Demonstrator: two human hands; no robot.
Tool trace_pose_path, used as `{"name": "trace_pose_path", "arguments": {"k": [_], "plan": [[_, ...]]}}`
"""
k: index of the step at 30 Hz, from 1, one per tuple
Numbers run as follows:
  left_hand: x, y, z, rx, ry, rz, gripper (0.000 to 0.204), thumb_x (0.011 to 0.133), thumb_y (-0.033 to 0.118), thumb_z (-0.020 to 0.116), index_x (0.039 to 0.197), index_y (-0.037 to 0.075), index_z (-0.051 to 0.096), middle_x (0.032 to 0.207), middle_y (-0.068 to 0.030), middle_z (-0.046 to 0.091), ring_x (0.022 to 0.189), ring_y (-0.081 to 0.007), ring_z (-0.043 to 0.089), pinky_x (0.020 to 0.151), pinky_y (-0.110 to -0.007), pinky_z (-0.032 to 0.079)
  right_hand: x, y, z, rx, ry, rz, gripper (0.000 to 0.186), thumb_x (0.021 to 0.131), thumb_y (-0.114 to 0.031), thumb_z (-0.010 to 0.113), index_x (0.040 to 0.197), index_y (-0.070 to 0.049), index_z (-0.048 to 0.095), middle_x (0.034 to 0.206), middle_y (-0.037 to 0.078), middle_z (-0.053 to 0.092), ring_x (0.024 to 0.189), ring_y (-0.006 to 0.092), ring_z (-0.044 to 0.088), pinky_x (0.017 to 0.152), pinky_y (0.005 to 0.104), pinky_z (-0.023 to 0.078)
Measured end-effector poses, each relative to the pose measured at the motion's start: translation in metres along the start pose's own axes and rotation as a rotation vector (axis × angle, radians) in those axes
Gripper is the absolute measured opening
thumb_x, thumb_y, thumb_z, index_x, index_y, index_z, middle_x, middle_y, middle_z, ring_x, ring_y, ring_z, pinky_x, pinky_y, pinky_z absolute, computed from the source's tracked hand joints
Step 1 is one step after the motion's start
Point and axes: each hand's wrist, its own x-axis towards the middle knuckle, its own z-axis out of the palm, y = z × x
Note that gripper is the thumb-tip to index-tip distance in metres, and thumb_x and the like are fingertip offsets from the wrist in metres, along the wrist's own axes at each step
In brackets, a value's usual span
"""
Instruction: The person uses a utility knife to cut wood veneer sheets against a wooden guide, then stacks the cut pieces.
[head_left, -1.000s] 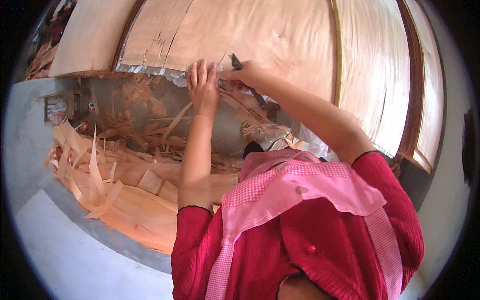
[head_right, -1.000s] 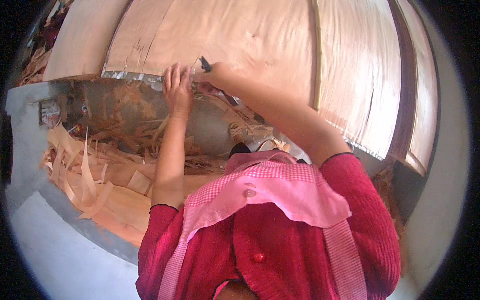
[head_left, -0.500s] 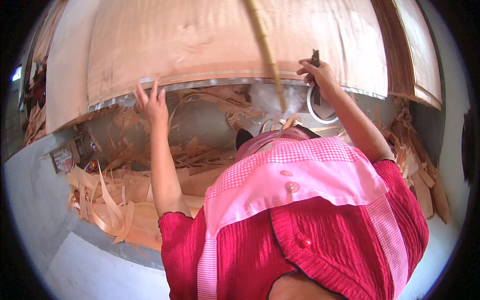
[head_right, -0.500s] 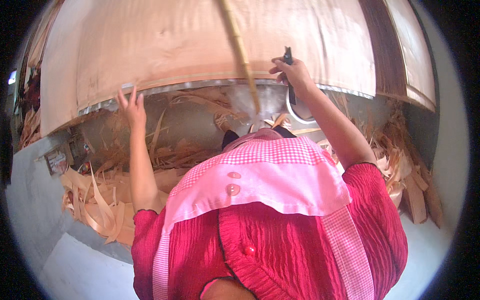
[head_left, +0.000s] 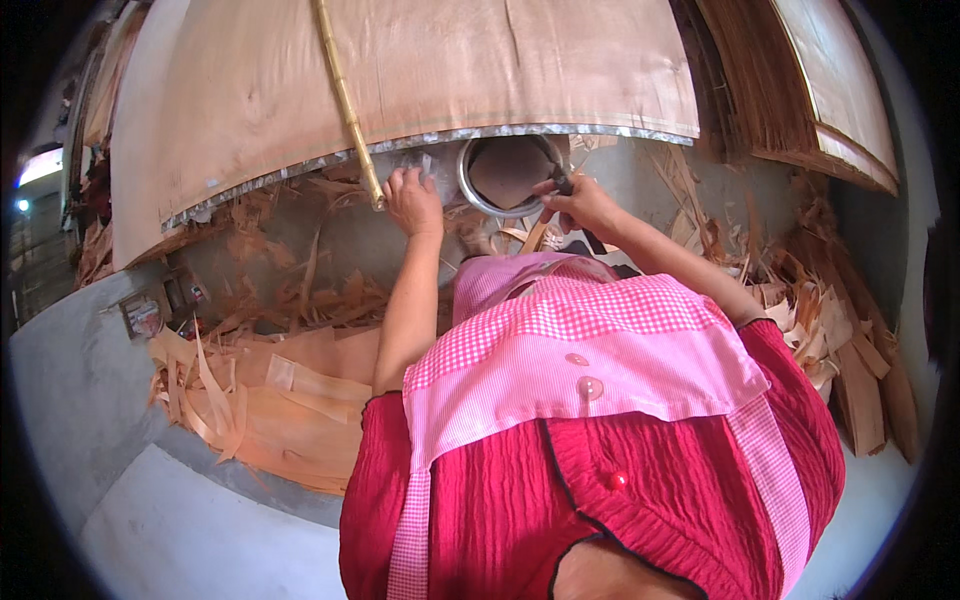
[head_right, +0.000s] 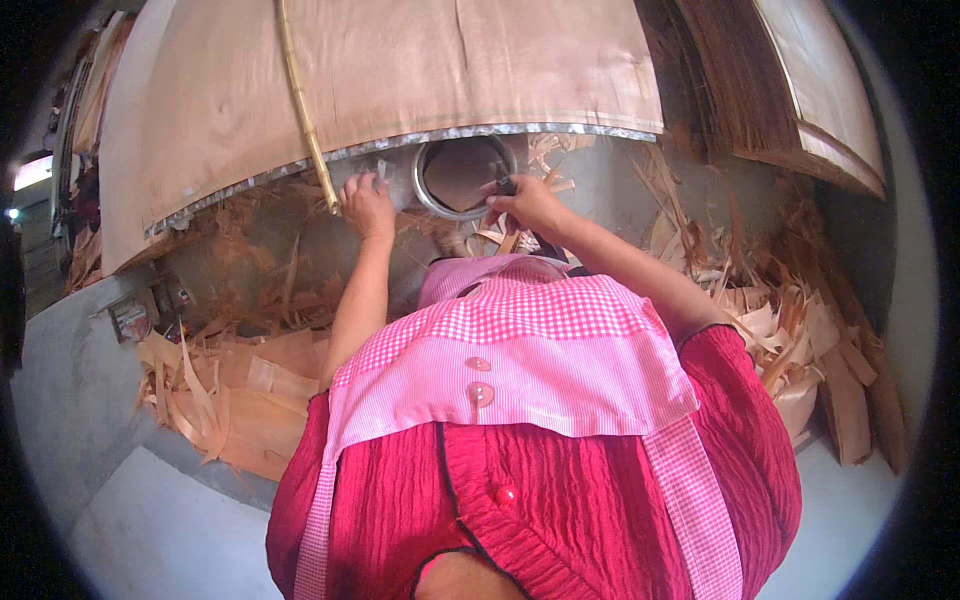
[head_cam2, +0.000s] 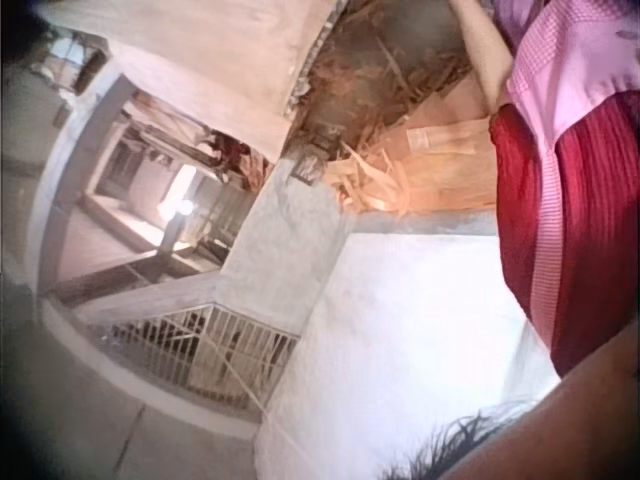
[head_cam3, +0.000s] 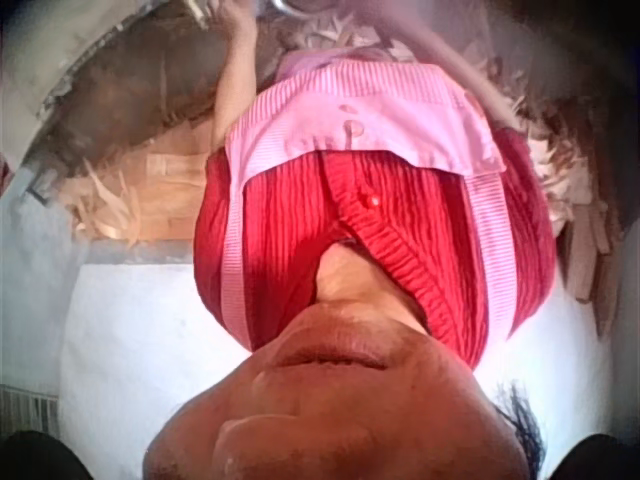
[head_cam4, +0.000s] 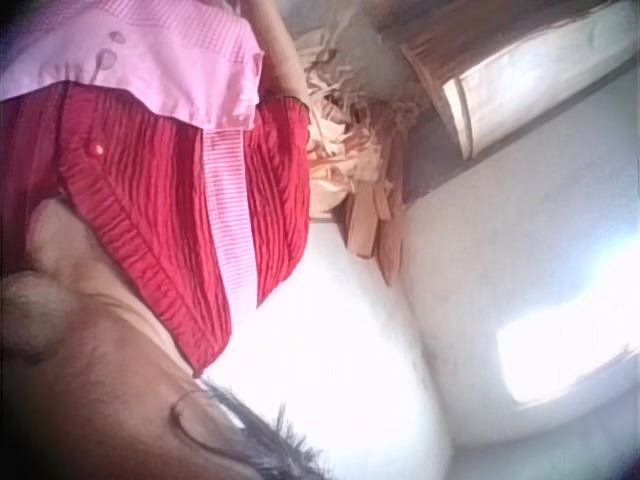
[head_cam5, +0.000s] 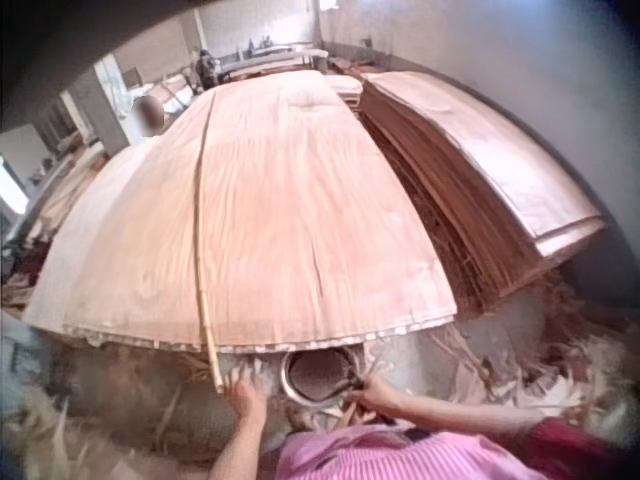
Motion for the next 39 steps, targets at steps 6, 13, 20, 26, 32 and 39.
{"name": "trace_pose_path", "arguments": {"k": [6,13,20,26,32,39], "plan": [[-0.032,0.094,-0.048,-0.459,-0.367,-0.043,0.012,0.073,0.016,0.06,0.077,0.006,0.056,0.067,-0.0093,0.059,0.058,-0.024,0.057,0.054,-0.033,0.044,0.013,-0.011,0.001,0.237,0.005,0.095,0.022,0.085,-0.015,0.052,0.102,-0.002,0.057,0.08,0.008,0.062,0.063,0.0126,0.057,0.05,0.0258,0.043],[-0.049,0.157,-0.063,-0.599,-0.31,0.34,0.033,0.064,0.021,0.07,0.092,0.006,0.059,0.085,-0.008,0.062,0.079,-0.0251,0.058,0.075,-0.036,0.045,-0.056,-0.05,-0.082,-0.272,0.013,-0.177,0.021,0.082,-0.01,0.054,0.101,-0.003,0.058,0.075,0.004,0.058,0.06,0.0093,0.051,0.053,0.0234,0.043],[0.0,0.135,-0.009,-0.339,-0.629,0.62,0.022,0.075,0.024,0.056,0.09,0.009,0.061,0.083,-0.0109,0.061,0.078,-0.0284,0.058,0.066,-0.036,0.046,-0.158,-0.039,-0.221,-0.397,0.396,-0.038,0.019,0.075,-0.006,0.057,0.094,-0.006,0.06,0.072,0.002,0.058,0.059,0.0068,0.049,0.053,0.0212,0.042],[-0.011,0.106,-0.015,-0.303,-0.723,0.692,0.013,0.075,0.018,0.058,0.084,0.01,0.063,0.078,-0.0078,0.06,0.073,-0.0258,0.058,0.063,-0.035,0.046,-0.125,0.004,-0.19,-0.853,0.804,-0.073,0.033,0.079,-0.007,0.042,0.108,-0.013,0.058,0.102,0.012,0.06,0.093,0.0269,0.057,0.078,0.0341,0.045],[-0.015,0.137,-0.033,-0.204,-0.214,1.02,0.014,0.074,0.01,0.059,0.088,0.008,0.061,0.073,-0.0061,0.06,0.066,-0.0213,0.058,0.056,-0.03,0.046,-0.006,-0.004,-0.072,-0.407,-0.133,-0.26,0.024,0.083,-0.015,0.054,0.104,-0.003,0.056,0.083,0.008,0.063,0.075,0.0183,0.059,0.07,0.0299,0.046],[-0.019,0.097,-0.02,-0.741,-0.874,0.354,0.019,0.079,0.013,0.056,0.096,0.005,0.06,0.064,-0.0018,0.055,0.051,-0.01,0.052,0.046,-0.024,0.041,-0.002,0.006,-0.051,-0.497,-0.082,-0.206,0.018,0.082,-0.018,0.056,0.087,-0.001,0.058,0.068,0.008,0.06,0.06,0.0159,0.059,0.054,0.0299,0.045]]}}
